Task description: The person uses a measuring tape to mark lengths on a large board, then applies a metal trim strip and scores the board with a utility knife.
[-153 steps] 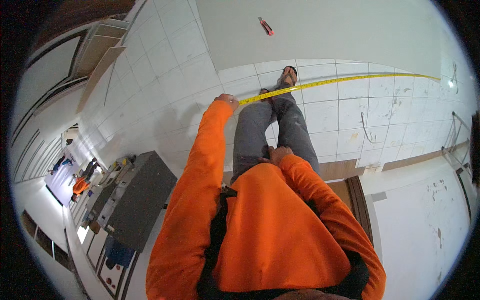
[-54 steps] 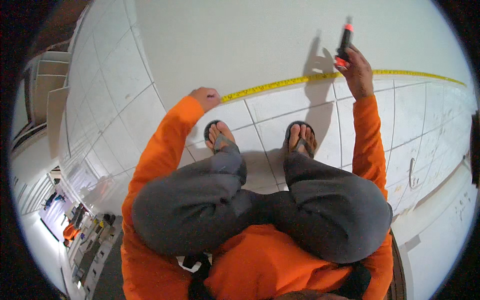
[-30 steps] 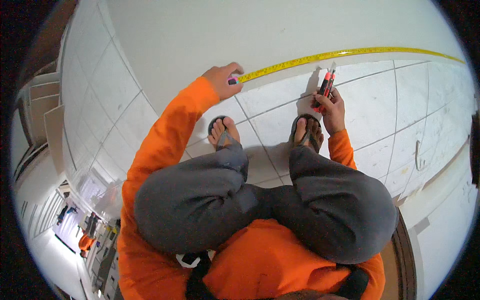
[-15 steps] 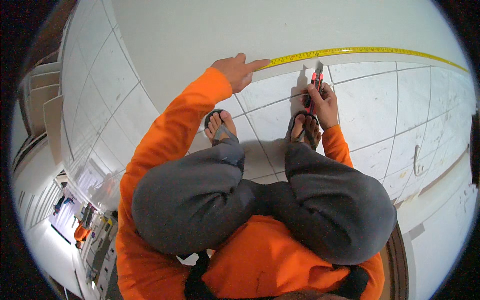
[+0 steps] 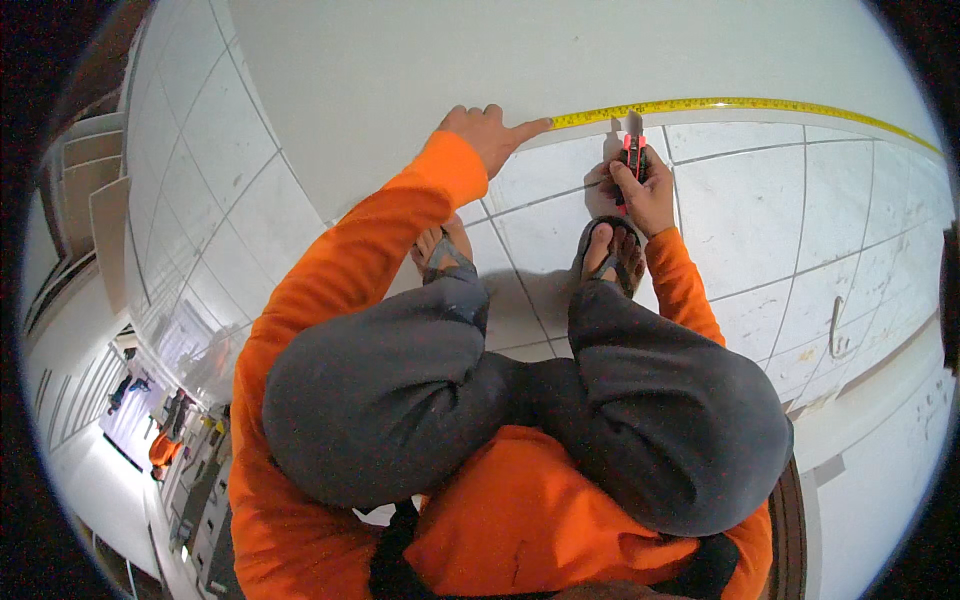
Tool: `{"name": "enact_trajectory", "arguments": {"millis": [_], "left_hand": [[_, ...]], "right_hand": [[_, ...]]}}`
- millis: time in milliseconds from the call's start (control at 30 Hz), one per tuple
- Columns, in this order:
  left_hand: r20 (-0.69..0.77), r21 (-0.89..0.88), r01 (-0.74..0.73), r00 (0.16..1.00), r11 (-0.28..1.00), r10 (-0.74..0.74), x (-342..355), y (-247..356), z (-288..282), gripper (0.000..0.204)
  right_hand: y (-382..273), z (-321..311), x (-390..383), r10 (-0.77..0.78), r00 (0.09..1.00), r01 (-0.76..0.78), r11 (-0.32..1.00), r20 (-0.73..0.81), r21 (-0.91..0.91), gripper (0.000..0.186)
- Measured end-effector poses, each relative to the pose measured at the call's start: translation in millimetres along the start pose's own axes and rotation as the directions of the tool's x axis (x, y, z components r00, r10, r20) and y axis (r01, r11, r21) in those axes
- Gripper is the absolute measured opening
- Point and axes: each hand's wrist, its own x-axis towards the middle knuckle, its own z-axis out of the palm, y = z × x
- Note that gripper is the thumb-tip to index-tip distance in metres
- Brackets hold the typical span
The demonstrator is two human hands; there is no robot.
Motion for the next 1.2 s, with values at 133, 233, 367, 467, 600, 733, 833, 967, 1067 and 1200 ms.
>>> {"name": "enact_trajectory", "arguments": {"millis": [133, 233, 367, 467, 600, 733, 833, 967, 1067, 1200], "left_hand": [[-0.048, 0.047, 0.021, 0.999, 0.999, -0.019, -2, 1, 2, 0.069], [-0.015, 0.052, 0.033, 0.999, 0.998, -0.032, -3, -7, -3, 0.071], [-0.036, 0.063, 0.041, 0.999, 0.997, -0.039, -5, -15, 5, 0.072], [-0.065, 0.027, 0.004, 0.998, 1.000, -0.003, 2, -11, 1, 0.072], [-0.100, -0.035, -0.006, 0.995, 0.999, 0.003, 10, -7, 3, 0.074], [-0.076, 0.012, 0.081, 0.994, 0.997, -0.080, -14, -16, -6, 0.071], [-0.039, 0.030, 0.077, 0.996, 0.997, -0.075, -7, -8, -13, 0.070], [0.008, 0.031, 0.067, 0.998, 0.997, -0.067, 0, 0, -18, 0.070], [0.035, 0.026, 0.073, 0.997, 0.997, -0.074, -2, -2, -26, 0.071], [-0.015, 0.036, 0.091, 0.996, 0.995, -0.091, -5, -6, -22, 0.070]], "right_hand": [[-14, 6, -5, 0.062, 0.998, -0.063, 0.998, -0.022, -0.030, 0.020], [-8, 5, 2, 0.013, 0.999, -0.017, 0.995, -0.036, -0.100, 0.024], [-15, 16, 1, 0.059, 0.997, -0.060, 0.998, -0.046, -0.029, 0.029], [-18, 15, -4, 0.074, 0.995, -0.077, 0.996, -0.060, -0.045, 0.032], [6, -3, 4, 0.094, 0.992, -0.099, 0.993, -0.086, -0.063, 0.030], [-8, 18, 6, -0.084, 0.996, 0.071, 0.960, -0.038, -0.272, 0.036], [-20, 10, 1, 0.050, 0.998, -0.057, 0.981, -0.041, -0.187, 0.041], [-16, -2, -2, 0.012, 0.997, -0.034, 0.956, -0.077, -0.291, 0.042], [-3, 0, 4, 0.070, 0.996, -0.080, 0.977, -0.056, -0.199, 0.042], [-23, 5, -2, 0.096, 0.995, -0.100, 0.984, -0.035, -0.148, 0.041]]}}
